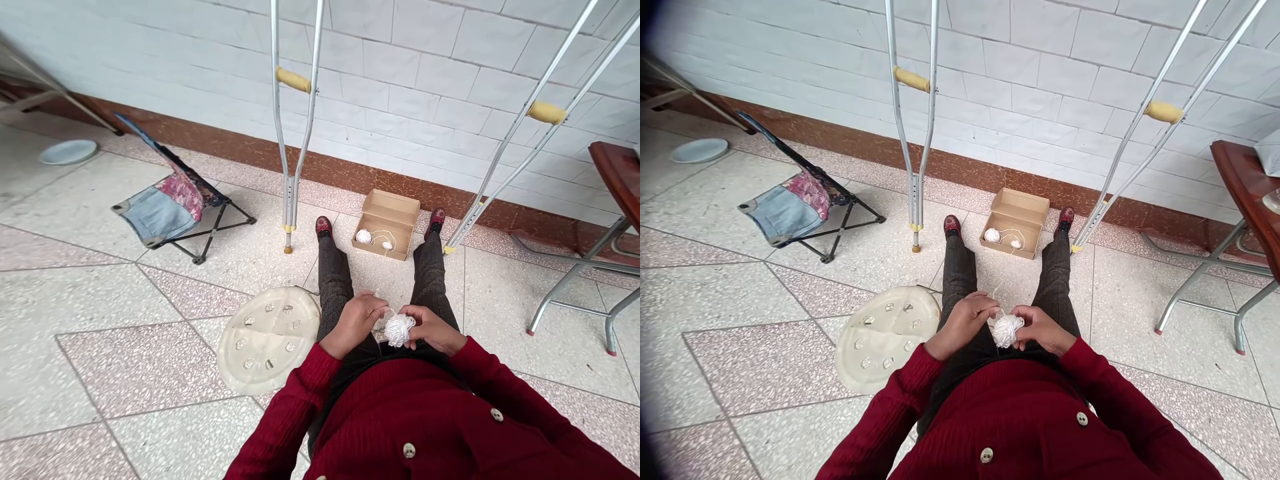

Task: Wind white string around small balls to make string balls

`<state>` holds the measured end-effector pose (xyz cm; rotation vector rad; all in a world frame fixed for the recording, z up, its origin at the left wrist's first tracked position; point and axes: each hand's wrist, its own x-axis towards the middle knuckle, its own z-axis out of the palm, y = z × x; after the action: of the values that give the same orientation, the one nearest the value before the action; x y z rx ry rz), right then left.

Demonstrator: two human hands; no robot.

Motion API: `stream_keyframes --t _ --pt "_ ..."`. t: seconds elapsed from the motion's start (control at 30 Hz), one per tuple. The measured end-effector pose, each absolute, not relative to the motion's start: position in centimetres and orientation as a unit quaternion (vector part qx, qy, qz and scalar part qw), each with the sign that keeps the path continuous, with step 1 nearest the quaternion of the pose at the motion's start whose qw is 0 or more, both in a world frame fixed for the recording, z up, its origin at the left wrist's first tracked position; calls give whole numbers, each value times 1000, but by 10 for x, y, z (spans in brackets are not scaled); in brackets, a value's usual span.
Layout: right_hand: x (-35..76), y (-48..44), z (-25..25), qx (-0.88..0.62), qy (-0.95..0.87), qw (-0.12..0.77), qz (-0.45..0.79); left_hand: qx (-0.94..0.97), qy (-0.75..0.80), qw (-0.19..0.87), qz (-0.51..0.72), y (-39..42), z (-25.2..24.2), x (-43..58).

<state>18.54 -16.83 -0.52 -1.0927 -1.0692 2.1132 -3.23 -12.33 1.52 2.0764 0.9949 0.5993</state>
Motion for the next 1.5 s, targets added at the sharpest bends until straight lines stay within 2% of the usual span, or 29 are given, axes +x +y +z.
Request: stream_keyframes --t 0.13,0.23,0.3,0.4,0.47,0.57,0.67,0.77,0.83,0.93,1.0,1.1,1.2,1.27,1.37,1.43,1.5 --pt "191 -157 21 -381 -308 369 790 770 399 438 236 -127 8 -22" --pt "193 -129 28 -438 -312 451 712 768 390 462 209 -138 3 -12" --pt "192 -112 24 -500 -354 471 634 780 378 460 191 -145 4 -7" --pt "192 -103 5 -567 -434 446 540 799 386 420 193 -150 13 -8" --pt "192 -112 -9 -578 -485 390 527 806 398 388 203 -147 20 -15" --pt "192 -139 -21 -543 -510 278 607 808 407 368 214 -136 25 -26" --pt "193 -163 -14 -472 -470 226 711 795 405 397 217 -127 21 -30" --pt "198 -171 5 -407 -373 257 793 761 396 461 228 -126 13 -25" --pt "201 -165 18 -401 -294 325 804 739 387 497 237 -132 9 -17" --pt "203 -142 29 -431 -243 446 746 740 371 517 220 -145 4 -5" --pt "204 -124 28 -467 -284 484 683 752 366 511 198 -153 5 -1" --pt "205 -108 14 -562 -393 469 557 769 371 486 185 -158 13 -3" --pt "203 -118 -7 -606 -506 394 470 787 385 442 192 -152 25 -15" --pt "199 -136 -14 -574 -550 322 514 792 389 424 204 -143 30 -23" --pt "191 -162 -8 -462 -506 223 693 778 387 439 228 -130 27 -29" --pt "188 -170 4 -407 -447 230 762 749 392 474 247 -128 19 -26" --pt "189 -167 16 -401 -400 307 765 722 399 507 251 -132 8 -17"
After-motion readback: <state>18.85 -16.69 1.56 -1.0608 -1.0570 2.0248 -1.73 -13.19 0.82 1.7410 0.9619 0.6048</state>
